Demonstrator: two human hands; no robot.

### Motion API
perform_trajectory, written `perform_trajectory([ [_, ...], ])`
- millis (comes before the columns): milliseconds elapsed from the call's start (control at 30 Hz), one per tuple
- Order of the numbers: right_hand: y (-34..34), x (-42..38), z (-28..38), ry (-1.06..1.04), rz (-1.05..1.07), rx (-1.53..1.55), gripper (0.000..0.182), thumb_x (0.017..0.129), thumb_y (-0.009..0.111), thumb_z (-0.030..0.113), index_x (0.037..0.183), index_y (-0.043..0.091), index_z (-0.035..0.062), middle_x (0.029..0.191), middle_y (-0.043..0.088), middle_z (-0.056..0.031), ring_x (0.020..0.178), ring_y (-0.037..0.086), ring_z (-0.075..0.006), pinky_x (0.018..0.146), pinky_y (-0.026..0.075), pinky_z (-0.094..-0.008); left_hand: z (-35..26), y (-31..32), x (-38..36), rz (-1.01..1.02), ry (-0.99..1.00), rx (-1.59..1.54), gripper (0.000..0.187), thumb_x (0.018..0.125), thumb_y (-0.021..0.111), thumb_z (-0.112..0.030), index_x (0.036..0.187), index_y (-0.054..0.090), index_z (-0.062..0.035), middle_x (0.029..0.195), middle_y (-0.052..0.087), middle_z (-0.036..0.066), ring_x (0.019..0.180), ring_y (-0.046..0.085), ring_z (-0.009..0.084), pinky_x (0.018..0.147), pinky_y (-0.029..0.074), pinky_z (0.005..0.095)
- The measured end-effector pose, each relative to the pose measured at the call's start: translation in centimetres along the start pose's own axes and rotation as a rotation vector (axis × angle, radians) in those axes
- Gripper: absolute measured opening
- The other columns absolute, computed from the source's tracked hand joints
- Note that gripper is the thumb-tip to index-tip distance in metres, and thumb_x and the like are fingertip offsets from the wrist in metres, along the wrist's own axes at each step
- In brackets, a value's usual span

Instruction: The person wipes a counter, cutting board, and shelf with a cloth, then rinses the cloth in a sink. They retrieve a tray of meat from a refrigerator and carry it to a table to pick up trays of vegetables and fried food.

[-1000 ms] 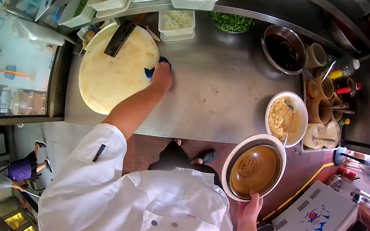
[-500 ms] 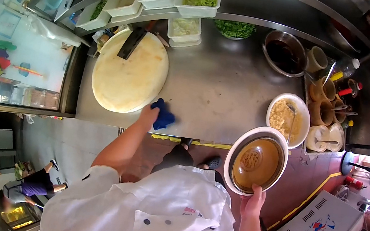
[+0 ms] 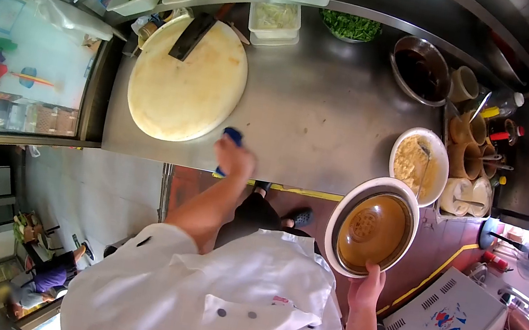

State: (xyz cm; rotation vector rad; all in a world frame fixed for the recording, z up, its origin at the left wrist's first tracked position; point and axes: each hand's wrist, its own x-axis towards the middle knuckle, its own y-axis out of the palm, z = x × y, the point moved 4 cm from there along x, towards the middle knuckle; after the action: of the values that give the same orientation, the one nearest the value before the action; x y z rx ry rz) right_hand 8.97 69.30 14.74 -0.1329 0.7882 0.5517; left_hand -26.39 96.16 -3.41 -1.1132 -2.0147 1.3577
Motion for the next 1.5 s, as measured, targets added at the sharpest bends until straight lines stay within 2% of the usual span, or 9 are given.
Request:
perform_trajectory([
  [67, -0.9, -0.3, -0.4, -0.010, 0.002, -0.010, 0.030, 0.089, 0.056, 0.014, 0.115, 0.051, 0.0024, 0.094, 0.065, -0.0089, 0.069, 0.064, -0.0199, 0.052, 0.049, -0.0287, -4.8, 3.3, -0.2, -0.163, 0.152, 0.005, 0.056, 0.086, 0.060, -0.015, 0.137, 0.044, 0.0015, 0.125, 0.053, 0.023, 0.114, 0.053, 0.0400, 0.095, 0.043, 0.0475],
  [333, -2.2, -3.0, -0.7, -0.007, -0.057, 0.031, 0.027, 0.089, 0.055, 0.014, 0.114, 0.053, 0.0025, 0.091, 0.065, -0.0091, 0.063, 0.063, -0.0188, 0.050, 0.049, -0.0297, -13.4, 5.4, 5.3, 0.095, 0.352, -0.662, 0.041, 0.083, 0.052, -0.005, 0.123, 0.055, 0.0021, 0.114, 0.059, 0.025, 0.106, 0.057, 0.0389, 0.097, 0.044, 0.0425],
  [433, -2.8, -2.4, -1.6, -0.022, -0.057, 0.085, 0.025, 0.090, 0.054, 0.014, 0.112, 0.054, 0.0021, 0.090, 0.065, -0.0092, 0.062, 0.063, -0.0183, 0.049, 0.049, -0.0292, -8.0, -1.5, 3.5, 0.409, -0.057, -1.155, 0.039, 0.088, 0.051, -0.004, 0.126, 0.049, 0.0009, 0.111, 0.060, 0.014, 0.102, 0.059, 0.0230, 0.092, 0.049, 0.0378],
  [533, -3.1, -1.6, -2.2, 0.007, -0.073, 0.089, 0.023, 0.090, 0.054, 0.013, 0.110, 0.055, 0.0019, 0.090, 0.065, -0.0091, 0.062, 0.062, -0.0181, 0.049, 0.049, -0.0287, -0.4, -5.5, 2.7, 0.225, 0.237, -0.604, 0.046, 0.087, 0.062, -0.018, 0.127, 0.053, 0.0031, 0.117, 0.059, 0.024, 0.107, 0.059, 0.0374, 0.095, 0.047, 0.0436],
  [633, -3.8, -0.6, -3.1, 0.020, -0.071, 0.083, 0.023, 0.089, 0.055, 0.012, 0.110, 0.055, 0.0013, 0.090, 0.065, -0.0093, 0.061, 0.062, -0.0184, 0.048, 0.049, -0.0288, 3.9, -1.6, 0.7, -0.060, 0.406, 0.139, 0.064, 0.087, 0.062, -0.028, 0.140, 0.044, 0.0017, 0.132, 0.050, 0.025, 0.111, 0.051, 0.0434, 0.094, 0.042, 0.0528],
  [833, -5.0, -1.5, -5.3, 0.051, -0.170, 0.055, 0.023, 0.088, 0.058, 0.011, 0.109, 0.052, 0.0019, 0.089, 0.063, -0.0091, 0.062, 0.063, -0.0194, 0.047, 0.050, -0.0286, -8.3, 4.3, 3.7, -0.134, 0.312, 0.169, 0.060, 0.088, 0.054, -0.019, 0.142, 0.041, 0.0038, 0.141, 0.043, 0.023, 0.117, 0.048, 0.0396, 0.099, 0.040, 0.0488],
  [1067, -6.0, -6.3, -11.6, 0.121, -0.323, 0.149, 0.023, 0.088, 0.057, 0.011, 0.109, 0.051, 0.0040, 0.089, 0.064, -0.0074, 0.061, 0.063, -0.0191, 0.045, 0.051, -0.0287, -20.4, 9.5, 14.4, -0.237, 0.281, 0.190, 0.052, 0.089, 0.053, -0.021, 0.134, 0.045, 0.0049, 0.125, 0.050, 0.019, 0.111, 0.053, 0.0358, 0.095, 0.044, 0.0445],
  [1300, -1.4, -10.1, -14.1, 0.119, -0.415, 0.279, 0.026, 0.088, 0.053, 0.011, 0.113, 0.054, 0.0037, 0.088, 0.065, -0.0071, 0.060, 0.063, -0.0174, 0.047, 0.050, -0.0268, -25.4, 9.8, 20.4, -0.114, 0.430, 0.233, 0.046, 0.084, 0.060, -0.022, 0.122, 0.050, 0.0017, 0.117, 0.053, 0.017, 0.101, 0.058, 0.0339, 0.086, 0.049, 0.0442],
  [1500, -0.4, -10.4, -16.3, 0.115, -0.462, 0.405, 0.025, 0.089, 0.054, 0.012, 0.112, 0.054, 0.0028, 0.083, 0.065, -0.0066, 0.056, 0.060, -0.0156, 0.048, 0.047, -0.0251, -23.4, 10.0, 21.1, -0.106, 0.710, 0.221, 0.050, 0.083, 0.062, -0.021, 0.129, 0.050, -0.0063, 0.123, 0.054, 0.012, 0.112, 0.052, 0.0363, 0.092, 0.046, 0.0487],
])
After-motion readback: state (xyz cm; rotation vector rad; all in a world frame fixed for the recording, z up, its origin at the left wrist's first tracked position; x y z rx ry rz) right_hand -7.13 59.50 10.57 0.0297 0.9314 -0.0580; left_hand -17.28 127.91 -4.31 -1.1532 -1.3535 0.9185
